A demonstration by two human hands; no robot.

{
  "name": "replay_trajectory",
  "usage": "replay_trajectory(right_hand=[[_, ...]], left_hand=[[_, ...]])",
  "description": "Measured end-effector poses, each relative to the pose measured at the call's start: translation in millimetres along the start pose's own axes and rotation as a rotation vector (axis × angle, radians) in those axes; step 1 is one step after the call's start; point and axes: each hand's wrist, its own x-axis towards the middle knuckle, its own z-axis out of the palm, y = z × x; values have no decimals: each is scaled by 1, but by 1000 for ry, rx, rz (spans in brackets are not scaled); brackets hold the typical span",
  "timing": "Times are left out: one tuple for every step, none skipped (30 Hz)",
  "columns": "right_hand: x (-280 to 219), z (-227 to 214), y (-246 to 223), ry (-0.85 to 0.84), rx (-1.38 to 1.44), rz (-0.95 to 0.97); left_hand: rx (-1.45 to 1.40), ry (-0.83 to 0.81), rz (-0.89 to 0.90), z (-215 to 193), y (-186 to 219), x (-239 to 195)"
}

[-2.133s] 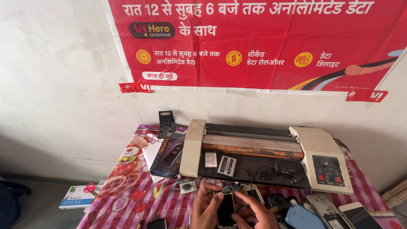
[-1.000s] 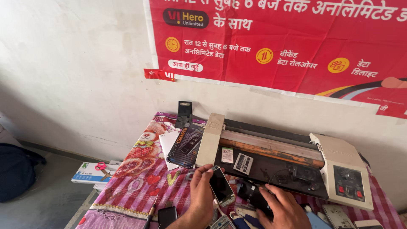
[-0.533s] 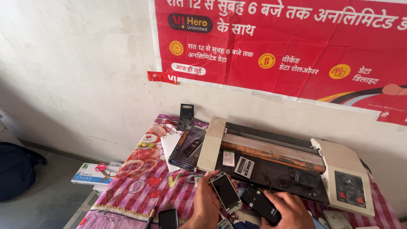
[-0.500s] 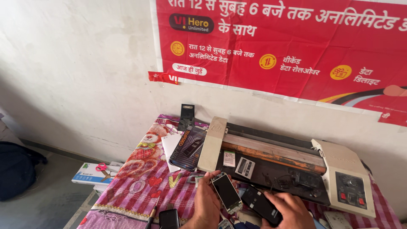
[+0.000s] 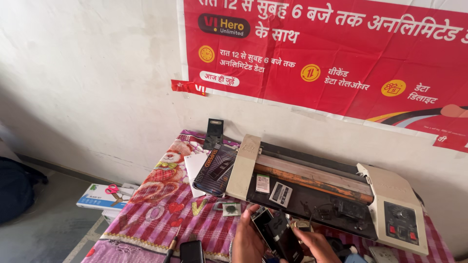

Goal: The person handles a small electronic device, likely a mobile phone, and uses a screwdriver to remove screws. They disassemble the device, separate the back cover, and manipulate internal components. The person continues to work on the device, adjusting parts and inspecting the interior.

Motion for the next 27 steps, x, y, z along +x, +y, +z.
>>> replay_trajectory(right_hand=[[-2,1,7,-17,2,4],[-3,1,11,-33,4,8],[-4,2,11,-47,6,11],[-5,2,9,-37,13,-32],[-7,3,5,-27,20,-74],[-11,5,1,-17,27,-116],[-14,8,-4,1,-45,-29],[-21,12,-8,19,-116,58],[-26,16,-11,36,-188,144],[-28,18,-9,43,-201,131],[-29,20,-5,51,-215,117],[-29,22,0,59,-228,104],[-28,22,8,4,-215,103],[-25,21,15,-52,-203,103],[-22,19,22,-107,-191,103],[-22,19,26,-91,-211,90],[-22,18,28,-75,-230,79],[-22,18,27,-60,-249,67],[-24,18,23,-46,-220,60],[-24,18,19,-31,-191,53],[-23,18,14,-15,-162,46],[-26,18,6,59,-207,50],[-31,18,-3,133,-252,54],[-32,17,-11,208,-297,58],[-28,13,-16,225,-270,-2],[-24,9,-20,242,-243,-63],[-19,4,-24,258,-215,-124]], left_hand=[[-32,-22,-10,-2,-5,1],[-64,-43,-19,-4,-11,2],[-93,-66,-28,-6,-15,3],[-118,-107,-1,-7,-20,4],[-142,-149,25,-7,-25,5],[-167,-190,50,-9,-29,6],[-175,-212,52,-11,-33,7],[-183,-234,54,-12,-35,7],[-191,-256,57,-14,-37,7],[-136,-238,57,-15,-39,7],[-81,-221,58,-16,-40,7],[-26,-204,59,-17,-42,7],[-6,-230,91,-17,-43,7],[15,-255,123,-18,-44,6],[36,-282,156,-19,-45,6],[47,-303,178,-19,-45,6],[57,-323,200,-19,-45,5],[68,-343,222,-19,-44,4],[63,-349,233,-18,-43,4],[58,-355,245,-17,-41,2],[53,-361,257,-15,-38,0],[57,-362,264,-12,-34,-1],[61,-363,271,-9,-30,-3],[66,-363,278,-5,-26,-6],[72,-334,251,-1,-22,-9],[78,-304,224,2,-18,-11],[83,-274,198,5,-15,-13]])
